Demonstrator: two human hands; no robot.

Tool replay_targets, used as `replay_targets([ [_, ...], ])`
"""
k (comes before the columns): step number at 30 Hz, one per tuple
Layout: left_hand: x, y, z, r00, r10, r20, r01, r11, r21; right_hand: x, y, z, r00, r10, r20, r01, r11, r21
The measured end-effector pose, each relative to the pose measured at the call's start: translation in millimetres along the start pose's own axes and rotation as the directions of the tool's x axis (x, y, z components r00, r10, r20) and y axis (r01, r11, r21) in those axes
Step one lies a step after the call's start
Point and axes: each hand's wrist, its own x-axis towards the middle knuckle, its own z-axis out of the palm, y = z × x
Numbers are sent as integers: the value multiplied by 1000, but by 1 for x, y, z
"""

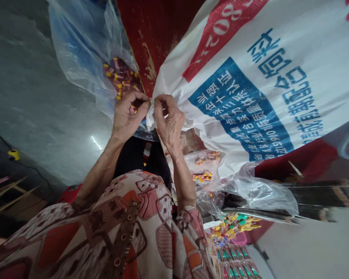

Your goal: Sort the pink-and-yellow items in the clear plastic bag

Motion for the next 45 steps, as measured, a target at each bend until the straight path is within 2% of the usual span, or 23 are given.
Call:
replay_targets([
  [5, -4, 4, 3, 996, -78, -41, 77, 997, -15, -3, -4, -6, 997, -79, 26, 79, 997, -6],
  [9, 3, 8, -1, 1000, -2, -5, 2, 999, 41, -1, -5, -13, 980, -178, 91, 185, 980, -78],
  [14, 10, 0, -6, 998, 21, 50, -23, 999, 32, 4, -3, -16, 978, -141, 152, 170, 966, -197],
  [20, 1, -11, -2, 989, -132, 63, 139, 983, -123, 1, -5, -18, 981, -134, 142, 161, 967, -197],
  [23, 0, -14, 1, 987, -157, 33, 160, 970, -184, -1, -2, -20, 979, -107, 173, 135, 978, -160],
  [30, 3, -6, -2, 999, -50, 2, 50, 997, -65, -1, 0, -18, 978, -171, 116, 187, 970, -154],
  [40, 4, 10, -7, 998, 39, 46, -42, 998, 54, 3, -4, -14, 986, -133, 101, 154, 957, -246],
  [43, 2, 10, -6, 996, 88, 32, -90, 992, 91, 1, -4, -11, 992, -106, 65, 116, 978, -174],
  [45, -1, 5, -3, 999, 46, 9, -46, 998, 42, -1, -4, -9, 996, -67, 55, 72, 993, -90],
])
